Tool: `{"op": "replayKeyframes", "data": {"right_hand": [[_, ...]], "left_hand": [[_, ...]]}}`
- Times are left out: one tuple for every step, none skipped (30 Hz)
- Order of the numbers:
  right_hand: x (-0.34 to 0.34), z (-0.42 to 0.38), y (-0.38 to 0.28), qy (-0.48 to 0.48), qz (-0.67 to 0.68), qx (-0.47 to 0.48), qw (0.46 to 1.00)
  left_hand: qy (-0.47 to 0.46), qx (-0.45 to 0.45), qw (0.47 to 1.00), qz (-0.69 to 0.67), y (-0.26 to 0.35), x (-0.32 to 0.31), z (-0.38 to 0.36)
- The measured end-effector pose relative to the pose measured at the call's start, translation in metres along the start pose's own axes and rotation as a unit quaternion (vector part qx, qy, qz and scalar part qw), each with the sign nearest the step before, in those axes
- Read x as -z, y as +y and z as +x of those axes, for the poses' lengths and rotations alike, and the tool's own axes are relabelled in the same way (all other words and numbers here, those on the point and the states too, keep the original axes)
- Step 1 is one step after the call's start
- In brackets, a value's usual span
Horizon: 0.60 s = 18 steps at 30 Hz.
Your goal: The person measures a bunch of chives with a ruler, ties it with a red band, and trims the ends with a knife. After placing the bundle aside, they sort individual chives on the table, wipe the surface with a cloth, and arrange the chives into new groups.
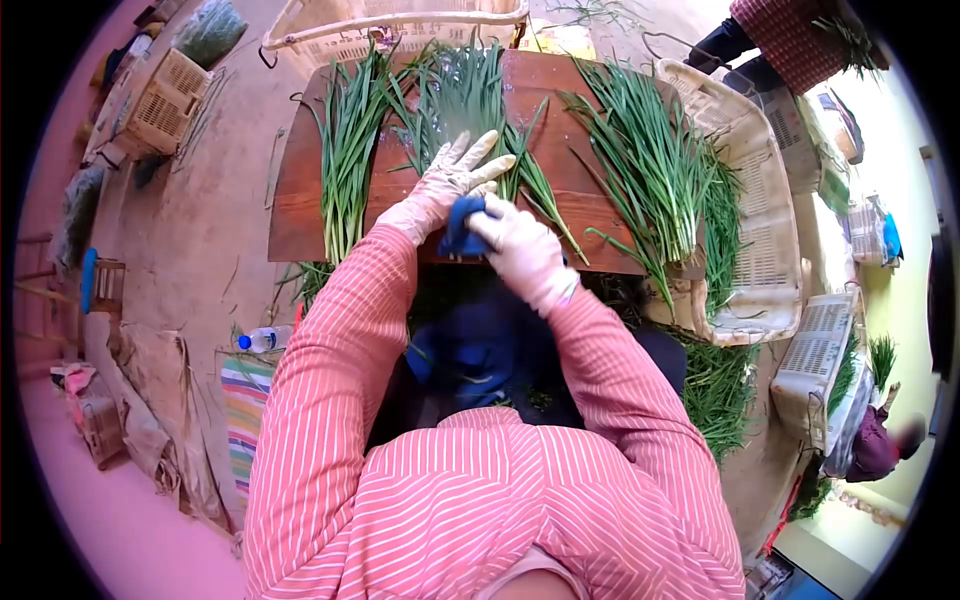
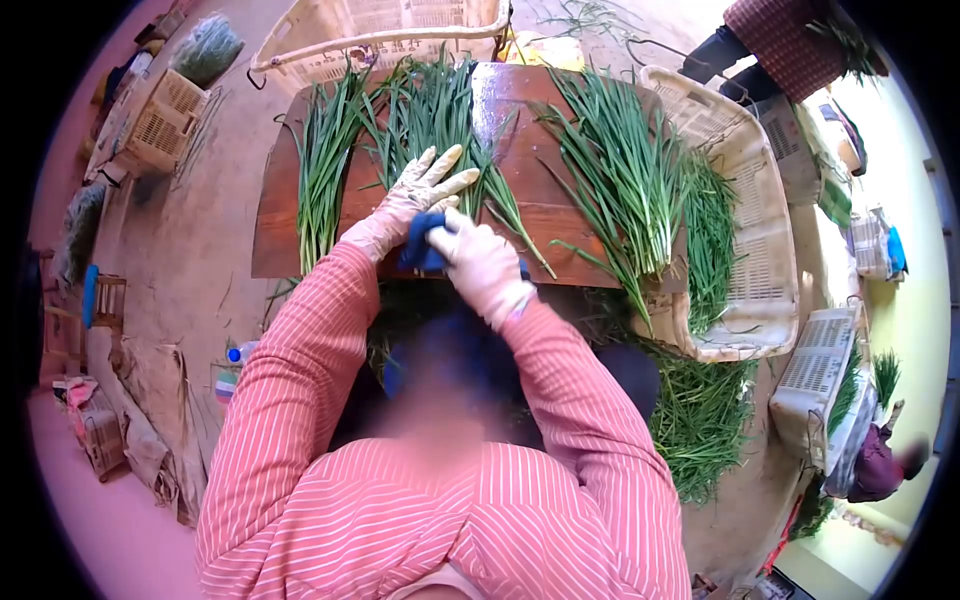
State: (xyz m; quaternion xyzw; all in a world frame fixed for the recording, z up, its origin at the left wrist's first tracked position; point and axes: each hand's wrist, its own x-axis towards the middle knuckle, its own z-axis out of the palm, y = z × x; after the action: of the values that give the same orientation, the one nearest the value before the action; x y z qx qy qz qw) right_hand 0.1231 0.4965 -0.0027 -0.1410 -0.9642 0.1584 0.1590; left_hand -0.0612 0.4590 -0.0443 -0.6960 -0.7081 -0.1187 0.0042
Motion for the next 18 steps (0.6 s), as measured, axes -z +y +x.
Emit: {"op": "replayKeyframes", "data": {"right_hand": [[0.006, -0.013, -0.017, -0.047, -0.081, -0.022, 0.995], [0.010, -0.027, -0.024, -0.085, -0.120, 0.007, 0.989], [0.015, -0.039, -0.033, -0.166, -0.083, -0.040, 0.982], [0.010, -0.085, -0.019, -0.221, 0.012, 0.013, 0.975], [0.015, -0.096, -0.018, -0.267, 0.095, -0.015, 0.959], [0.028, -0.094, -0.025, -0.232, 0.104, -0.035, 0.966], [0.044, -0.092, -0.034, -0.200, 0.115, -0.054, 0.972], [0.050, -0.092, -0.042, -0.239, 0.094, -0.041, 0.966], [0.053, -0.091, -0.047, -0.272, 0.071, -0.026, 0.959], [0.050, -0.094, -0.049, -0.331, 0.071, 0.018, 0.941], [0.056, -0.098, -0.050, -0.371, 0.039, 0.071, 0.925], [0.058, -0.092, -0.047, -0.376, 0.064, 0.046, 0.923], [0.063, -0.078, -0.049, -0.385, 0.091, 0.022, 0.918], [0.063, -0.065, -0.052, -0.232, 0.105, -0.010, 0.967], [0.059, -0.050, -0.054, -0.073, 0.033, -0.008, 0.997], [0.067, -0.026, -0.058, -0.042, -0.008, 0.005, 0.999], [0.062, -0.011, -0.055, 0.013, -0.012, 0.067, 0.998], [0.037, -0.002, -0.045, 0.057, -0.029, 0.106, 0.992]], "left_hand": [[0.031, -0.016, 0.999, -0.036, -0.006, -0.007, -0.004], [0.027, -0.002, 0.998, -0.061, -0.002, 0.001, -0.007], [0.025, -0.001, 0.997, -0.067, -0.002, 0.003, -0.009], [0.027, -0.004, 0.997, -0.075, -0.002, 0.002, -0.009], [0.031, -0.011, 0.997, -0.075, -0.003, 0.002, -0.006], [0.034, -0.012, 0.996, -0.077, -0.004, -0.001, -0.007], [0.036, -0.008, 0.996, -0.083, -0.002, -0.003, -0.008], [0.030, -0.005, 0.995, -0.092, -0.002, -0.001, -0.008], [0.027, -0.005, 0.995, -0.096, -0.003, 0.003, -0.006], [0.043, 0.001, 0.994, -0.099, -0.001, 0.008, -0.006], [0.047, 0.000, 0.994, -0.097, -0.002, 0.015, -0.004], [0.095, 0.007, 0.986, -0.138, -0.006, 0.021, -0.002], [0.140, 0.020, 0.973, -0.180, -0.006, 0.031, -0.006], [0.206, 0.036, 0.938, -0.276, -0.002, 0.055, -0.010], [0.290, 0.050, 0.902, -0.315, -0.005, 0.064, -0.014], [0.296, 0.129, 0.869, -0.374, -0.005, 0.074, -0.023], [0.300, 0.205, 0.827, -0.428, -0.002, 0.084, -0.034], [0.317, 0.232, 0.799, -0.455, 0.004, 0.093, -0.046]]}}
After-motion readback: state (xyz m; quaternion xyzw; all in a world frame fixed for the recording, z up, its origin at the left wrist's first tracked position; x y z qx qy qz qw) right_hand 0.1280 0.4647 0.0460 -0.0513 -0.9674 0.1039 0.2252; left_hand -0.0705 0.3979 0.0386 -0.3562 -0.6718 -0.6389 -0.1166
